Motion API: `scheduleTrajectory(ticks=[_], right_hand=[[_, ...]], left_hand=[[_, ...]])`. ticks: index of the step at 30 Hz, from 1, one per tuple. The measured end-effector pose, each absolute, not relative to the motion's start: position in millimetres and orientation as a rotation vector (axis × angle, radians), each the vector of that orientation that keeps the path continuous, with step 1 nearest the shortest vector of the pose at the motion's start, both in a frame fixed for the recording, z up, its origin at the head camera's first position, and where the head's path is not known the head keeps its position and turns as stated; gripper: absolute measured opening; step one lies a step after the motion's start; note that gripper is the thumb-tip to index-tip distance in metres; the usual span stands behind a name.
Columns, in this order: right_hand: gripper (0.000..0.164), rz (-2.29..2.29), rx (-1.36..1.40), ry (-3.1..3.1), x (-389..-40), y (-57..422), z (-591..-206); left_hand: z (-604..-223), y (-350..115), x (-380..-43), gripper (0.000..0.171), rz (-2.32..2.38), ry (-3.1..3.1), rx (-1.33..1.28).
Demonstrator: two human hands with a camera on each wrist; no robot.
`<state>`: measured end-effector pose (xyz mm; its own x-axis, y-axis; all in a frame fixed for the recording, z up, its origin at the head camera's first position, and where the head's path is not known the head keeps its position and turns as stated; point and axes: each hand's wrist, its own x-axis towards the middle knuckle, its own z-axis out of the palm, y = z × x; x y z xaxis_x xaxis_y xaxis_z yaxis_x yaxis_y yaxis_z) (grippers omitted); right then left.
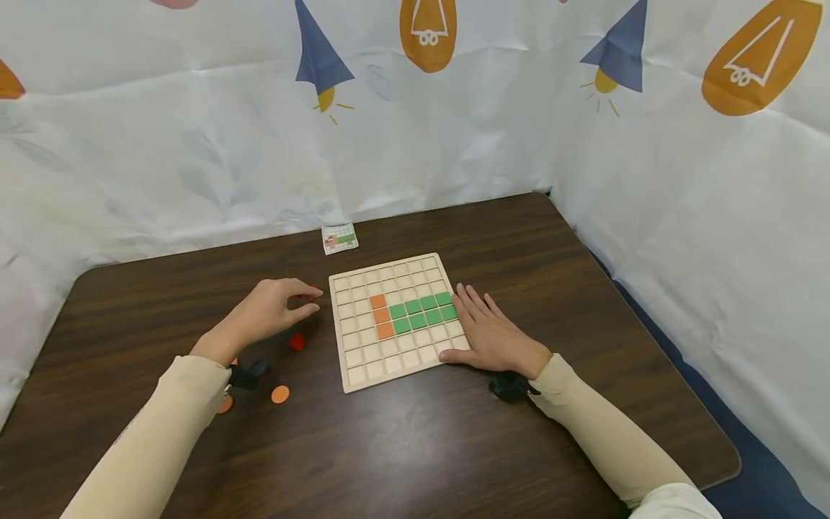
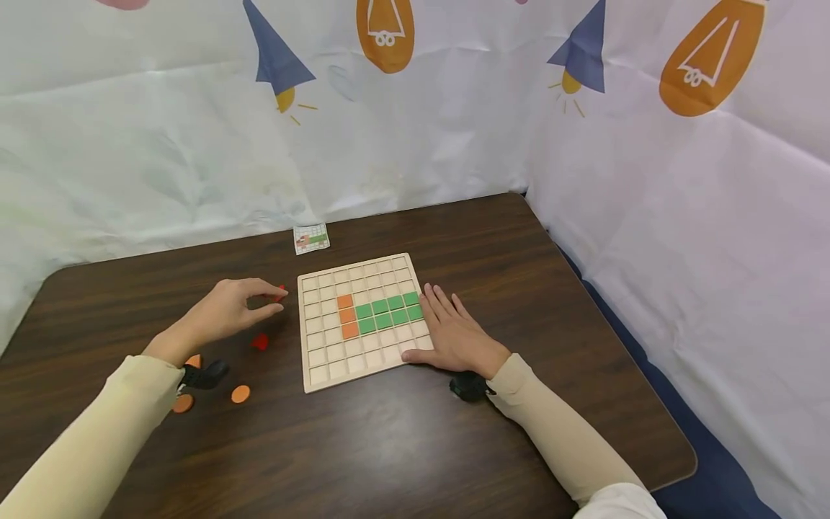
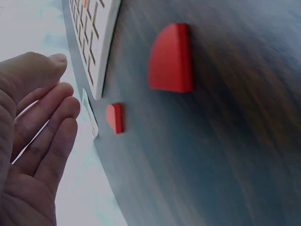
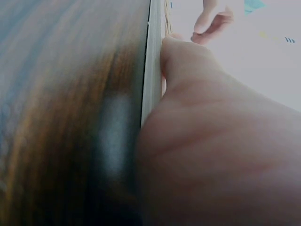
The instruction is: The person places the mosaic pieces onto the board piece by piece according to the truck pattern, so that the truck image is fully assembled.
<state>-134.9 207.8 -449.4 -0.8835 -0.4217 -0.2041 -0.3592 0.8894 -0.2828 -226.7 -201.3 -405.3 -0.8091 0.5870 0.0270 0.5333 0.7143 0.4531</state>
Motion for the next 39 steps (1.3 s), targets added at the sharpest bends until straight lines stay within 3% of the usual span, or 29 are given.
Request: scheduleTrajectory(ticks=[17,39], right_hand=[[0.111,-0.340,-0.577,2.794,-137.6,210.6,-450.8],[0.110,-0.346,-0.601,2.805,-136.9,209.0,-451.9]], left_hand=[[-416.6,-226.5,-203.1,0.030,0.652,2.681,0.911],[-419.3,-243.3,-198.4,0.039,0.585,2.620,0.909]])
